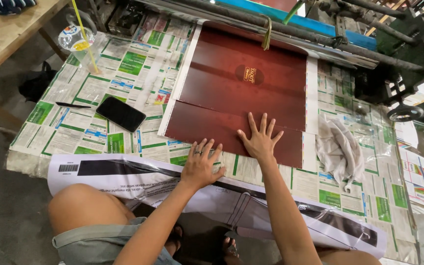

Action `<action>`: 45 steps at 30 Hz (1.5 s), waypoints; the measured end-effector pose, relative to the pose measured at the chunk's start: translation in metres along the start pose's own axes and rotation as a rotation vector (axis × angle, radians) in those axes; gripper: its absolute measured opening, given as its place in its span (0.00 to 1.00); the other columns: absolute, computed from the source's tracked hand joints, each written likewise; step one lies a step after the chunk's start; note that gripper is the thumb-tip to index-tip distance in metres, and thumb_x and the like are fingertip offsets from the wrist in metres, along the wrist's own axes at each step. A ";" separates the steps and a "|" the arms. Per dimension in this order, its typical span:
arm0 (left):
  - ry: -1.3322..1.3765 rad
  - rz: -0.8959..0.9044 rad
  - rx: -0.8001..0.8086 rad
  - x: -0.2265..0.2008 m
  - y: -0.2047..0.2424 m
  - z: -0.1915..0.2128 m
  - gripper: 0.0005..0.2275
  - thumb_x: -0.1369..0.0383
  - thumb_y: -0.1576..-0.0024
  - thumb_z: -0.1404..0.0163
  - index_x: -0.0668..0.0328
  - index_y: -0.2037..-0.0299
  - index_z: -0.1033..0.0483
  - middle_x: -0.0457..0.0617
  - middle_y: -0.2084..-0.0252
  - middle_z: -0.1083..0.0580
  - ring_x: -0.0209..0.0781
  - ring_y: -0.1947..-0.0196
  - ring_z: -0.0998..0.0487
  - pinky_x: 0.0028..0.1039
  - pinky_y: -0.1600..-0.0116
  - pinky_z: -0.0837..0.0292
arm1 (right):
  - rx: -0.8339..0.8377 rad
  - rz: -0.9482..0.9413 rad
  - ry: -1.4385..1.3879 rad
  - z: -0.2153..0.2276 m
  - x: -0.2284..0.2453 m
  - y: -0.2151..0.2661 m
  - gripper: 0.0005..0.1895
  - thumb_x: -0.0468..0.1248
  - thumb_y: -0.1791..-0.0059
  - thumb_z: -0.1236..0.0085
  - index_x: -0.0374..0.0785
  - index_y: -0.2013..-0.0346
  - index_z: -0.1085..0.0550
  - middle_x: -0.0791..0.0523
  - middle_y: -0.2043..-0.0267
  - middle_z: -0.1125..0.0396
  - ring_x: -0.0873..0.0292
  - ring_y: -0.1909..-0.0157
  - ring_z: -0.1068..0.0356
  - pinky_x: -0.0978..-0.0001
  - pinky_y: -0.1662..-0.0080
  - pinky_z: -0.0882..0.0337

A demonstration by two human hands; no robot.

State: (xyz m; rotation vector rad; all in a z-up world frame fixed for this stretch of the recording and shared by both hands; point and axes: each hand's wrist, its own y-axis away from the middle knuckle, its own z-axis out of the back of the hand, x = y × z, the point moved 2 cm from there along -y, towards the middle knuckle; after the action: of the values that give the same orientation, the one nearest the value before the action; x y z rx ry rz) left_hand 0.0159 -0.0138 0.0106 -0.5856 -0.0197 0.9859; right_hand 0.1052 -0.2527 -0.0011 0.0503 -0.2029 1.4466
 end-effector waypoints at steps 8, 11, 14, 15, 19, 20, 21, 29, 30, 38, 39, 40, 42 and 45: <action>-0.004 0.003 0.011 0.001 0.000 -0.003 0.31 0.46 0.43 0.53 0.57 0.33 0.31 0.62 0.35 0.33 0.61 0.33 0.36 0.54 0.29 0.46 | 0.041 -0.009 -0.012 0.001 -0.003 -0.020 0.45 0.75 0.52 0.64 0.69 0.23 0.56 0.50 0.18 0.72 0.37 0.20 0.77 0.20 0.33 0.75; -0.008 0.000 0.005 0.000 0.001 -0.003 0.31 0.46 0.43 0.53 0.56 0.33 0.31 0.62 0.35 0.33 0.61 0.33 0.35 0.54 0.29 0.46 | 0.064 -0.017 -0.004 0.001 -0.006 -0.037 0.45 0.75 0.52 0.65 0.70 0.23 0.57 0.51 0.18 0.73 0.38 0.19 0.77 0.21 0.33 0.76; -0.011 -0.006 -0.012 0.000 -0.001 0.000 0.31 0.47 0.43 0.53 0.56 0.33 0.31 0.62 0.35 0.32 0.61 0.33 0.35 0.54 0.29 0.46 | 0.076 -0.017 0.017 0.001 -0.009 -0.057 0.46 0.75 0.52 0.65 0.70 0.23 0.58 0.51 0.18 0.74 0.38 0.19 0.77 0.20 0.33 0.75; -0.010 -0.007 -0.018 -0.001 0.000 0.002 0.31 0.47 0.44 0.52 0.56 0.33 0.31 0.62 0.35 0.32 0.61 0.33 0.34 0.54 0.29 0.45 | 0.089 -0.018 0.029 0.001 -0.010 -0.062 0.47 0.75 0.52 0.65 0.69 0.23 0.59 0.50 0.18 0.74 0.37 0.19 0.78 0.20 0.33 0.75; -0.007 -0.007 -0.025 0.000 0.001 0.003 0.31 0.47 0.44 0.52 0.56 0.33 0.31 0.62 0.34 0.33 0.61 0.33 0.34 0.54 0.29 0.45 | 0.091 -0.017 0.015 -0.001 -0.008 -0.051 0.47 0.75 0.52 0.64 0.68 0.22 0.60 0.50 0.17 0.75 0.37 0.19 0.78 0.18 0.33 0.74; 0.003 -0.002 -0.022 -0.001 0.001 0.003 0.31 0.47 0.44 0.52 0.55 0.33 0.31 0.62 0.34 0.33 0.61 0.33 0.35 0.54 0.29 0.45 | 0.078 0.021 0.007 -0.003 -0.008 -0.041 0.49 0.75 0.53 0.63 0.67 0.22 0.60 0.49 0.18 0.75 0.36 0.20 0.78 0.19 0.34 0.74; 0.013 0.002 -0.019 -0.001 0.001 0.002 0.31 0.47 0.44 0.51 0.55 0.33 0.31 0.62 0.34 0.33 0.61 0.33 0.35 0.55 0.29 0.46 | 0.064 0.060 -0.002 -0.004 -0.007 -0.030 0.50 0.76 0.53 0.62 0.66 0.22 0.61 0.48 0.18 0.75 0.36 0.20 0.78 0.19 0.34 0.74; 0.016 -0.022 -0.031 -0.005 0.004 0.006 0.31 0.47 0.45 0.50 0.54 0.34 0.31 0.61 0.35 0.34 0.59 0.34 0.36 0.55 0.31 0.44 | 0.012 0.361 0.068 0.019 -0.006 0.065 0.48 0.71 0.55 0.50 0.63 0.25 0.49 0.49 0.20 0.62 0.40 0.21 0.64 0.30 0.31 0.61; 0.004 -0.034 -0.055 -0.003 0.002 0.008 0.30 0.47 0.44 0.50 0.54 0.34 0.31 0.61 0.35 0.35 0.59 0.35 0.35 0.55 0.31 0.44 | -0.033 0.372 0.078 0.022 -0.004 0.062 0.42 0.67 0.51 0.50 0.65 0.25 0.46 0.51 0.19 0.58 0.42 0.20 0.59 0.33 0.30 0.57; 0.005 -0.129 -0.109 0.002 0.009 -0.004 0.28 0.51 0.41 0.51 0.56 0.32 0.31 0.58 0.36 0.34 0.57 0.36 0.34 0.50 0.31 0.41 | -0.048 0.480 0.070 0.094 0.014 0.044 0.24 0.55 0.43 0.52 0.47 0.38 0.27 0.55 0.36 0.32 0.52 0.35 0.33 0.49 0.34 0.38; 0.028 -0.112 -0.080 0.000 0.008 -0.004 0.29 0.50 0.42 0.51 0.57 0.34 0.31 0.59 0.36 0.33 0.59 0.37 0.34 0.49 0.31 0.41 | -0.191 0.397 0.055 0.111 0.021 0.050 0.20 0.52 0.42 0.53 0.47 0.43 0.24 0.58 0.41 0.28 0.56 0.37 0.31 0.48 0.32 0.40; 0.026 -0.109 -0.080 -0.001 0.009 -0.004 0.29 0.50 0.42 0.51 0.57 0.34 0.31 0.59 0.36 0.33 0.59 0.37 0.34 0.49 0.31 0.41 | -0.190 0.400 0.054 0.096 0.023 0.059 0.20 0.52 0.42 0.53 0.47 0.43 0.24 0.58 0.41 0.28 0.56 0.37 0.31 0.48 0.32 0.40; 0.054 -0.080 -0.043 0.000 0.007 -0.003 0.29 0.49 0.43 0.51 0.58 0.36 0.30 0.59 0.38 0.31 0.59 0.37 0.33 0.49 0.31 0.42 | -0.442 0.232 -0.127 0.074 0.024 0.074 0.20 0.52 0.40 0.55 0.49 0.37 0.28 0.58 0.33 0.33 0.54 0.31 0.36 0.51 0.32 0.42; 0.045 -0.084 -0.048 0.002 0.007 -0.003 0.28 0.48 0.43 0.51 0.58 0.37 0.29 0.59 0.39 0.30 0.57 0.38 0.32 0.51 0.29 0.42 | -0.228 0.345 -0.124 0.008 0.016 0.078 0.35 0.57 0.46 0.53 0.45 0.28 0.39 0.48 0.25 0.47 0.44 0.24 0.53 0.40 0.30 0.56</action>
State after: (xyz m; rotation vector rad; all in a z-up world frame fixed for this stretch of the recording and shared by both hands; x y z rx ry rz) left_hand 0.0123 -0.0112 0.0041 -0.6459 -0.0276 0.8928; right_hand 0.0295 -0.2281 0.0026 -0.0855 -0.4957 1.7561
